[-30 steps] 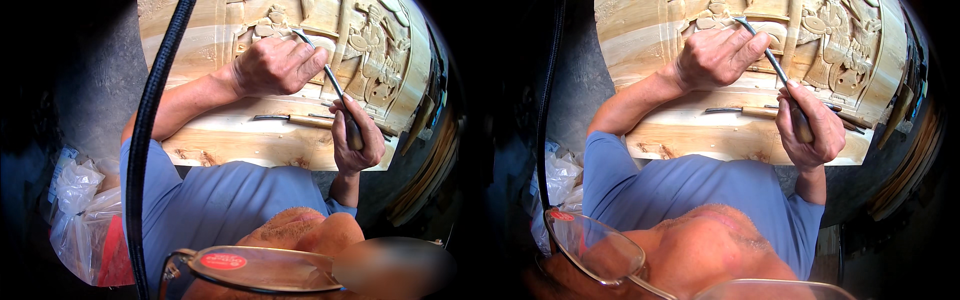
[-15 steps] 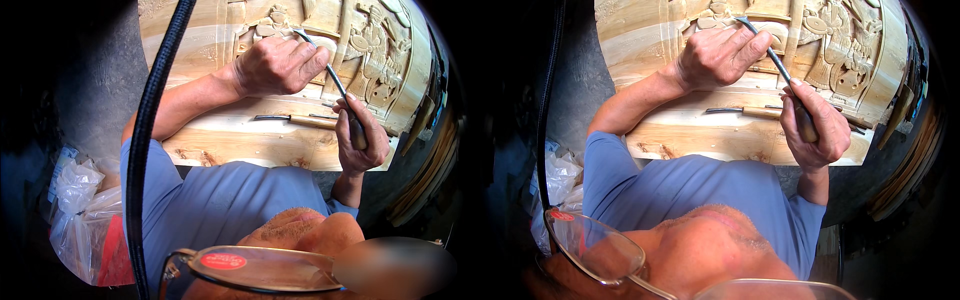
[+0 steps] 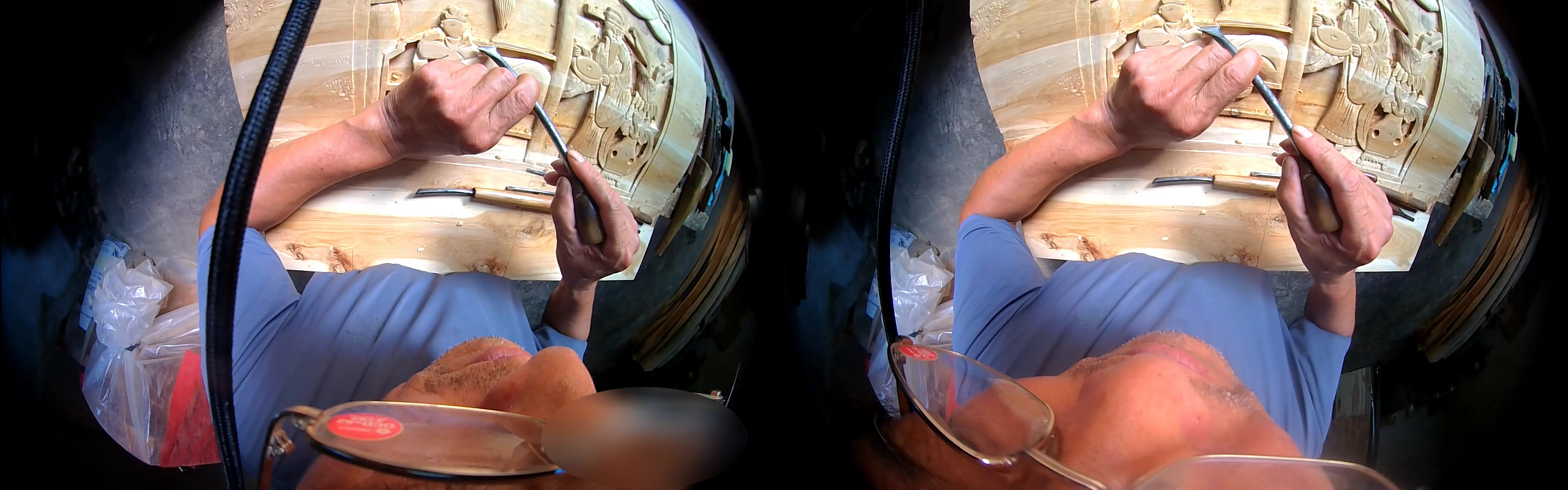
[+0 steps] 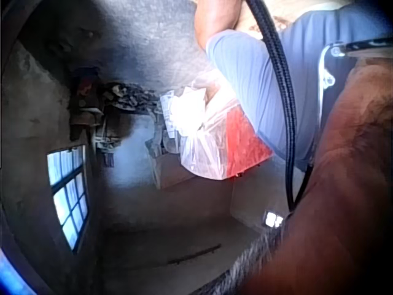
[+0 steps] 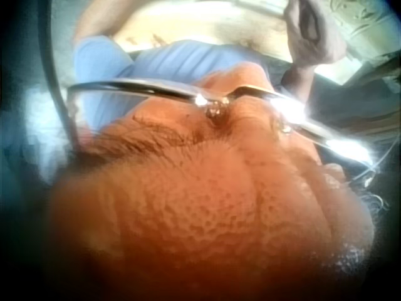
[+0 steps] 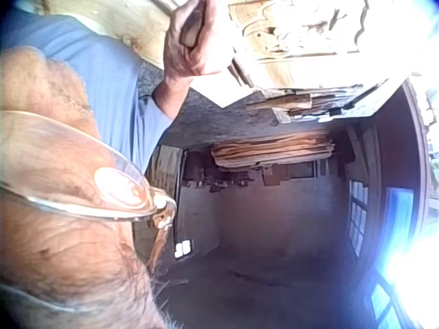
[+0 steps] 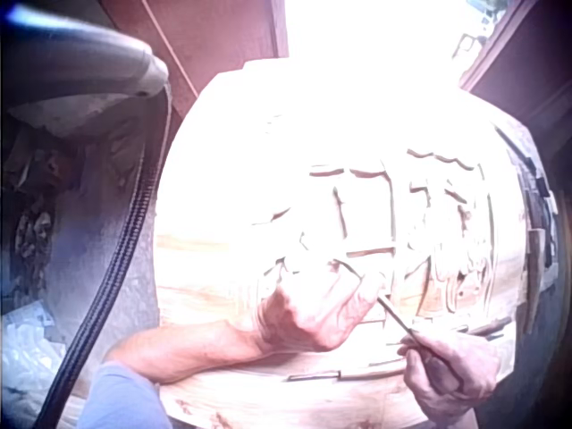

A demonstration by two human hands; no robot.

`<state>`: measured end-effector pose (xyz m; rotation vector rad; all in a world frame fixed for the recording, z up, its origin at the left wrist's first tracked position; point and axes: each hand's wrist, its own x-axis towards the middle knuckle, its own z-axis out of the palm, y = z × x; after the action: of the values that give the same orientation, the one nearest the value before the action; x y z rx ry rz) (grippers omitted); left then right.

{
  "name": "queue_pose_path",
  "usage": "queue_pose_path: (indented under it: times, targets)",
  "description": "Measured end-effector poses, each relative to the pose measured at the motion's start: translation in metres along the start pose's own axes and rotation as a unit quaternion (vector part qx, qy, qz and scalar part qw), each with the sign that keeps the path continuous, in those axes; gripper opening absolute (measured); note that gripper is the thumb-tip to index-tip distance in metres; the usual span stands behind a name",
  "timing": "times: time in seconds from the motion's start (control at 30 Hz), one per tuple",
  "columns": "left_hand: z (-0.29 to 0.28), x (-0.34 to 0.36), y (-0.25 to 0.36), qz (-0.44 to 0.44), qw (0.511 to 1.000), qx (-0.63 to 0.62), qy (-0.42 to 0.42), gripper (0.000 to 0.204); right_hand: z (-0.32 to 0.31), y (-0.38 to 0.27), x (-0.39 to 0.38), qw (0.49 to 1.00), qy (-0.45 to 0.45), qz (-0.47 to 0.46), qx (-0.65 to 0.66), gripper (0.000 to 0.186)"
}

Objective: The person carves detailed figures into a large piece of wood using various chisels and a wooden mallet.

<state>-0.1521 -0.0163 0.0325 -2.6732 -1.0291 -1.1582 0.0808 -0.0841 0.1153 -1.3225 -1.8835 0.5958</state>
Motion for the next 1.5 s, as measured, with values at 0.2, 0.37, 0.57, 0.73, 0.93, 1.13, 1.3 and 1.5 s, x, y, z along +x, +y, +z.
queue_pose_path:
  times: [0.2,0.37,0.57,0.73,0.93,1.13,1.3,1.5]
  targets:
    - [-0.002,0.001,0.001,-0.002,1.000,0.005,-0.005,0.038,0.000,0.000,0.001,1.000,0.000,0.001,0.006,0.034]
    - [-0.002,0.001,0.001,-0.004,1.000,0.005,-0.005,0.038,0.000,-0.001,0.001,1.000,0.000,0.005,0.009,0.034]
    - [-0.002,-0.001,0.000,-0.005,1.000,-0.002,-0.015,0.040,0.004,-0.001,0.000,1.000,0.009,0.008,0.005,0.033]
    - [-0.003,0.001,0.001,-0.009,1.000,-0.006,-0.016,0.041,0.003,-0.003,0.002,1.000,0.008,0.002,0.002,0.032]
    - [-0.002,0.000,0.001,-0.010,1.000,-0.012,-0.011,0.040,0.003,-0.005,0.003,1.000,0.004,-0.002,-0.005,0.032]
    - [-0.001,0.000,0.000,-0.009,1.000,-0.014,-0.006,0.038,0.004,-0.005,0.004,1.000,-0.004,0.001,-0.010,0.033]
    - [-0.002,-0.001,0.000,-0.008,1.000,0.001,-0.010,0.042,0.001,-0.005,0.007,1.000,-0.013,0.006,0.002,0.033]
    - [0.005,0.003,0.001,-0.003,0.999,-0.026,0.039,0.049,0.005,-0.002,-0.004,0.988,0.012,-0.121,-0.098,0.035]
